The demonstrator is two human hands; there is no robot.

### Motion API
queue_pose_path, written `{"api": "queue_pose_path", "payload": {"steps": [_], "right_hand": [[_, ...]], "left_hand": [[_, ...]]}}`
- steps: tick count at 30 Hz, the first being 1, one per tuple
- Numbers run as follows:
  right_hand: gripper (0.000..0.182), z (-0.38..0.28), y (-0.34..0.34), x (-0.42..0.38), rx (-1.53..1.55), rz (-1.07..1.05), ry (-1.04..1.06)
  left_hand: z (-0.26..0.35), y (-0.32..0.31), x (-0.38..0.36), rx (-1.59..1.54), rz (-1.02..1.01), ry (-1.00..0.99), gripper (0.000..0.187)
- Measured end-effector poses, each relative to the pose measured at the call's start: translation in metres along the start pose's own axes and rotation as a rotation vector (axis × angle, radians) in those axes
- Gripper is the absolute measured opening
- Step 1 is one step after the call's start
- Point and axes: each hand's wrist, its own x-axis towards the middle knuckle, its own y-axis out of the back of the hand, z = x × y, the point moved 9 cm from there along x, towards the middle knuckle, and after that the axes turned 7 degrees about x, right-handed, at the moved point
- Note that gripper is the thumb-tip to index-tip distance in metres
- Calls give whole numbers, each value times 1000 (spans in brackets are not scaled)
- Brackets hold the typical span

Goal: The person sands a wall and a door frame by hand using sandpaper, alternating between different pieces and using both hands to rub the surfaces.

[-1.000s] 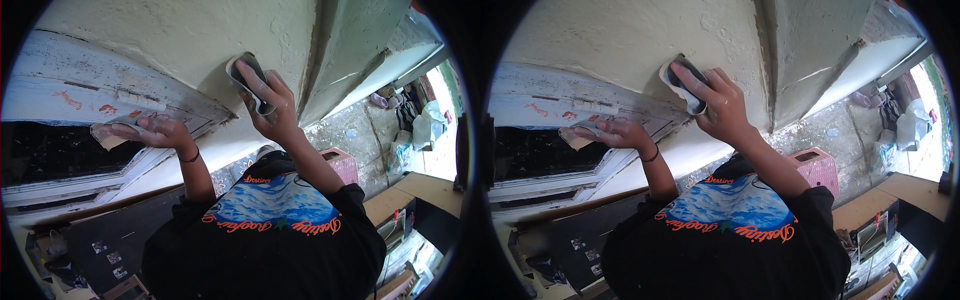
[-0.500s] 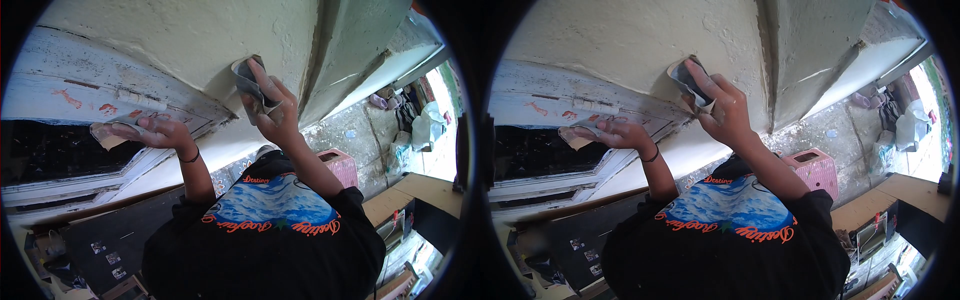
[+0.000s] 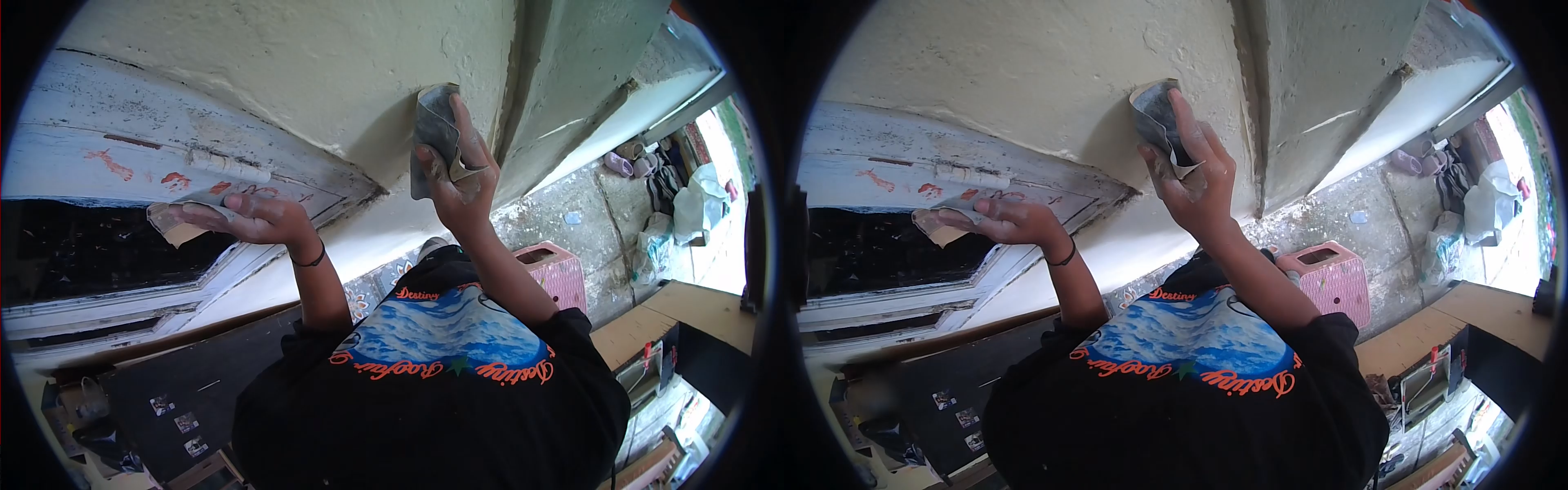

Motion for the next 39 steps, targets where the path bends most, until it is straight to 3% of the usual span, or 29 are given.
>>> {"api": "queue_pose_path", "payload": {"steps": [8,11,14,17,20,22,26,29,31,35,38,39], "right_hand": [[59,-11,5,7,-67,-24,136],[62,10,19,13,-296,80,79],[61,33,22,-8,-408,69,87],[55,9,15,9,-485,142,217],[55,-38,1,45,-421,242,437],[57,-51,-12,58,-429,144,464],[58,-7,-7,25,-403,25,334],[58,47,-6,-37,-429,-35,230],[57,41,-6,-34,-415,-17,192],[58,-5,-19,19,-335,-16,345],[72,-5,-15,20,-283,-1,349],[69,8,-10,7,-258,14,294]], "left_hand": [[4,-1,-1,27,-7,-69,55],[4,0,-2,46,-9,-80,54],[-16,-3,-4,-78,16,92,59],[2,0,-4,47,14,-70,60],[-8,-3,-6,-129,-8,169,61],[-7,-6,-6,-164,-51,179,62],[3,-5,-6,-176,-19,158,60],[4,-4,0,-175,4,-64,60],[8,-3,0,-160,22,-45,60],[-3,-5,0,-172,-4,5,59],[-11,-6,-4,-171,-24,73,57],[-14,-7,-4,-172,-28,105,57]]}}
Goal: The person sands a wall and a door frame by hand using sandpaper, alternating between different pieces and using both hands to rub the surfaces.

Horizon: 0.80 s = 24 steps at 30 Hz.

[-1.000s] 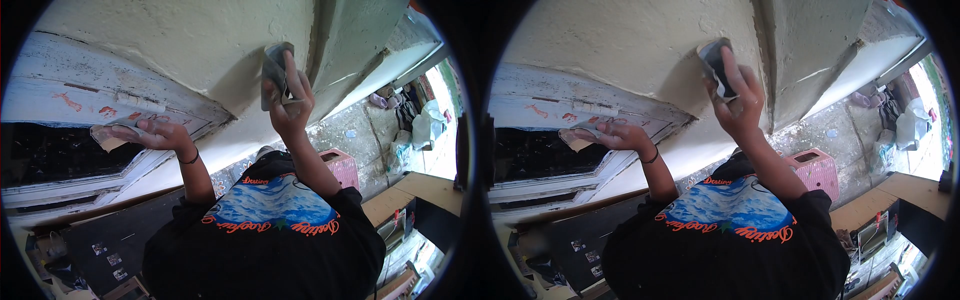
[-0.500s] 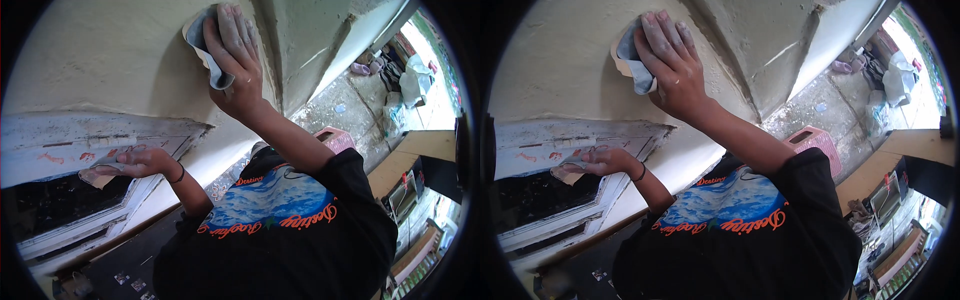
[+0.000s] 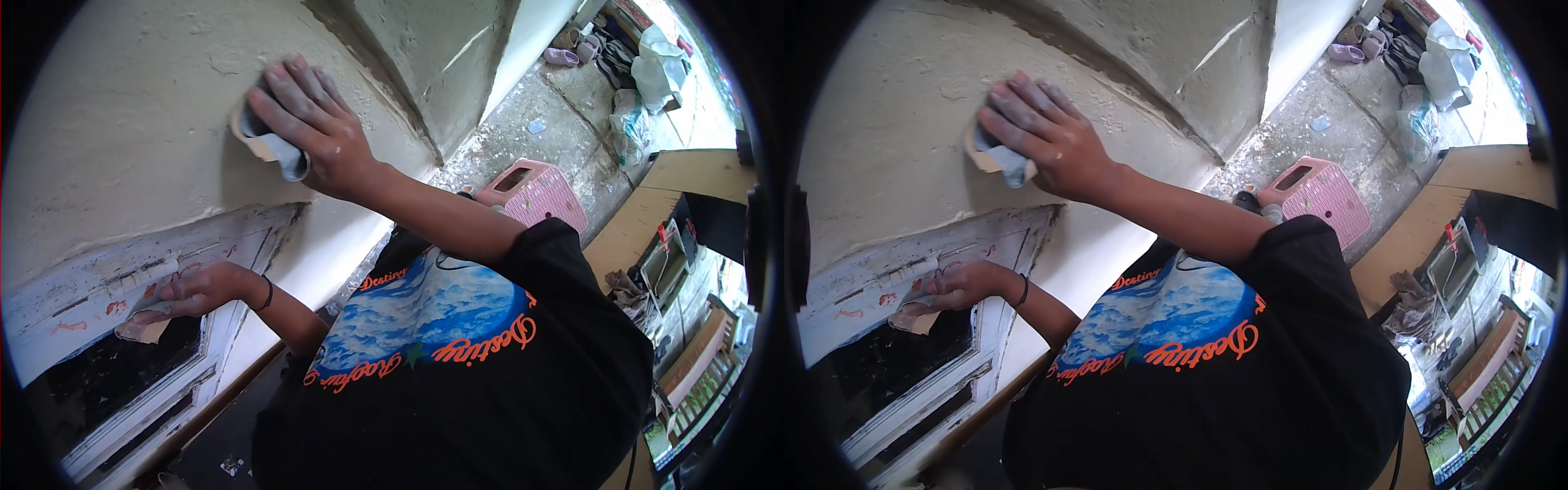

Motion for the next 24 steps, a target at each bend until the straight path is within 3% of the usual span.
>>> {"api": "queue_pose_path", "payload": {"steps": [3,5,11,15,17,24], "right_hand": [[65,40,2,-74,-105,-57,-45],[63,59,3,-100,-269,-124,-210],[77,-3,-10,-8,-45,-53,-6],[79,36,-7,-73,-81,-92,-61],[79,69,-9,-123,-256,-153,-191],[64,-2,-25,-22,-36,-84,-47]], "left_hand": [[1,1,2,25,29,-75,56],[7,1,0,11,19,-43,56],[16,-1,-1,41,5,0,55],[14,-4,-1,-88,-18,12,55],[15,-3,-1,-64,-8,15,56],[19,-3,-1,-48,-22,13,58]]}}
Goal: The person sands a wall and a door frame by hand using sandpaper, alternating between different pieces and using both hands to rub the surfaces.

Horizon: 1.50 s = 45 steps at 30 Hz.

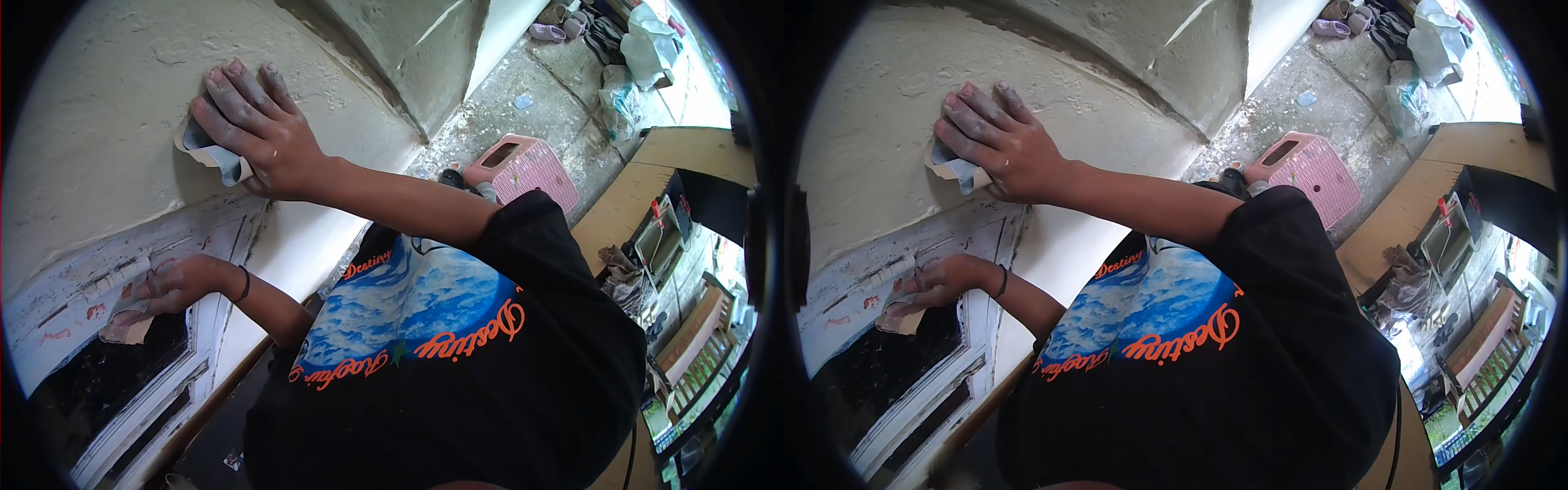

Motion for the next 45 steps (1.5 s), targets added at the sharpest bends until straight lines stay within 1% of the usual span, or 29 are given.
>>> {"api": "queue_pose_path", "payload": {"steps": [1,3,5,8,10,11,12,14,16,18,20,21,23,25,27,28,32,33,34,35,36,37,38,39,41,43,45], "right_hand": [[63,-1,0,2,33,-1,12],[64,18,4,-25,11,-18,-5],[79,46,0,-66,-131,-53,-60],[78,51,0,-78,-143,-24,-118],[78,27,-2,-41,-124,6,-88],[77,15,0,-24,-102,30,-58],[77,12,1,-18,-102,29,-57],[76,7,2,-7,-33,33,-14],[75,26,2,-27,-73,18,-5],[74,44,4,-58,-106,2,3],[72,61,5,-81,-189,-7,-54],[72,56,3,-76,-180,-3,-45],[73,44,4,-54,-144,10,-144],[72,23,6,-23,-109,37,-117],[72,9,6,-4,-68,19,-72],[69,15,5,-9,-76,18,-39],[66,58,11,-70,-76,-2,-8],[64,64,13,-79,-106,-36,-75],[62,71,10,-87,-136,-71,-145],[62,72,3,-92,-132,-68,-143],[64,58,2,-75,-128,-24,-121],[67,44,3,-58,-122,17,-106],[73,27,0,-37,-150,-21,-63],[73,18,1,-21,-147,-23,-68],[77,1,2,-1,-71,-22,-4],[74,16,3,-19,-47,-41,-13],[59,48,5,-62,-150,-53,-43]], "left_hand": [[-2,0,1,-2,0,0,57],[-2,1,1,44,12,-36,57],[0,1,1,47,20,-42,57],[2,2,1,41,12,-37,55],[1,-1,1,33,-14,-20,54],[2,-1,1,21,-7,-48,54],[4,0,1,9,4,-75,54],[-2,2,1,35,15,-58,56],[-4,3,1,69,29,-36,57],[-1,3,1,28,40,-38,58],[-2,4,1,61,29,-48,58],[-2,3,2,90,13,-58,59],[-2,3,2,80,36,-86,59],[-4,3,3,71,46,-111,59],[-3,3,4,61,35,-149,59],[-2,4,4,64,42,-149,59],[-8,2,-1,32,-20,0,58],[-14,-1,-1,-10,-50,55,57],[-17,1,1,-6,-44,52,57],[-11,3,4,46,-13,-67,57],[-3,3,4,95,19,-185,57],[-1,1,4,96,18,-188,57],[3,1,3,100,23,-179,57],[4,2,3,102,30,-168,57],[-4,3,3,91,27,-156,59],[-7,3,4,84,30,-143,61],[-11,4,2,17,45,-73,61]]}}
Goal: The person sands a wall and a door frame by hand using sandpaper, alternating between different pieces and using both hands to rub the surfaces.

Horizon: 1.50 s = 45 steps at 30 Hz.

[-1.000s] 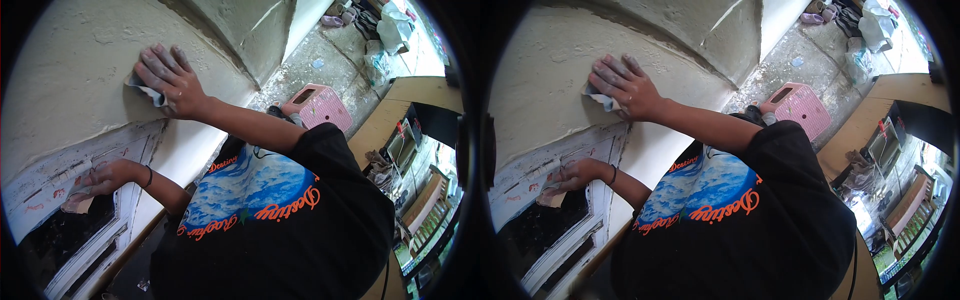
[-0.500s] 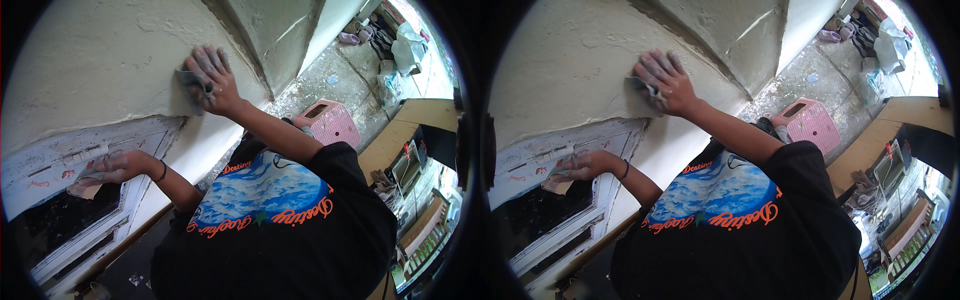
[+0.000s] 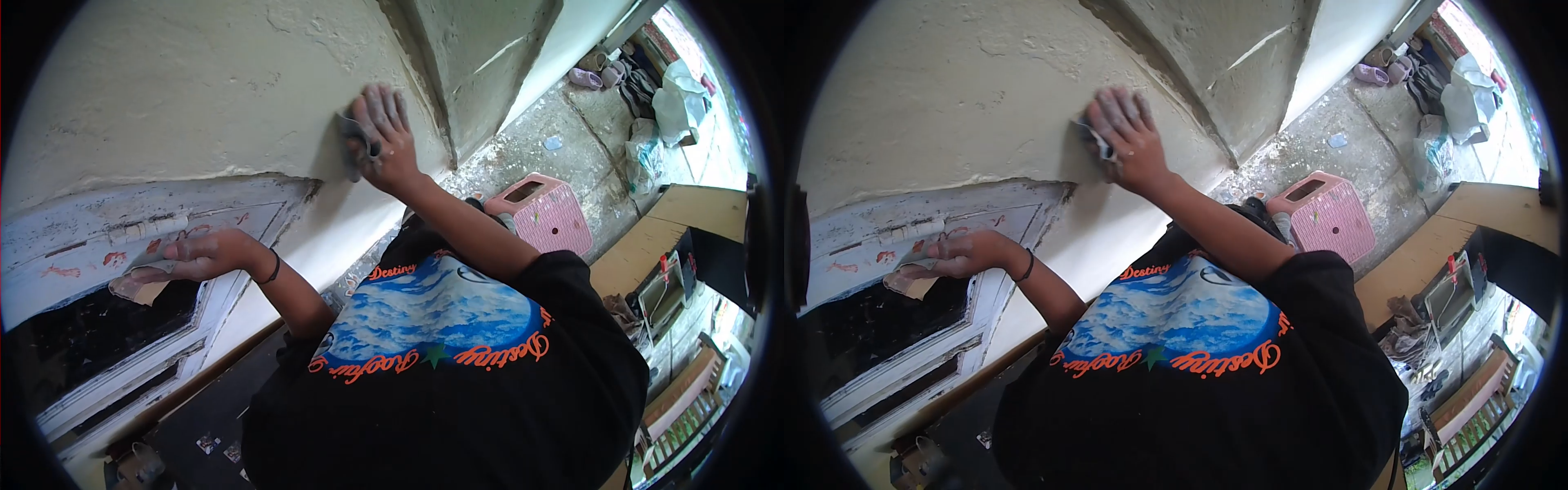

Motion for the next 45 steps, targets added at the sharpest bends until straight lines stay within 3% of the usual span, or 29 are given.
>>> {"api": "queue_pose_path", "payload": {"steps": [3,7,10,12,15,22,29,38,41,45], "right_hand": [[59,33,-7,-42,-104,-84,-25],[62,-8,14,31,37,112,-36],[60,-21,24,52,63,100,12],[59,0,20,25,76,100,37],[59,32,10,-19,-63,-14,-70],[60,-27,33,69,105,135,53],[64,29,9,-18,2,-2,-38],[70,-16,40,57,60,82,22],[64,0,34,25,-3,81,34],[61,-18,42,56,36,133,60]], "left_hand": [[-4,-2,-3,39,-72,62,55],[3,-3,0,13,-59,23,58],[5,0,1,168,0,-136,61],[-4,-1,1,15,-33,-4,64],[11,-3,3,-15,-36,-73,63],[10,-1,3,72,-22,-91,58],[12,-1,1,7,-34,-57,59],[12,-3,2,1,-51,-25,63],[5,-3,1,-18,-30,-26,62],[5,-1,2,53,-38,-81,63]]}}
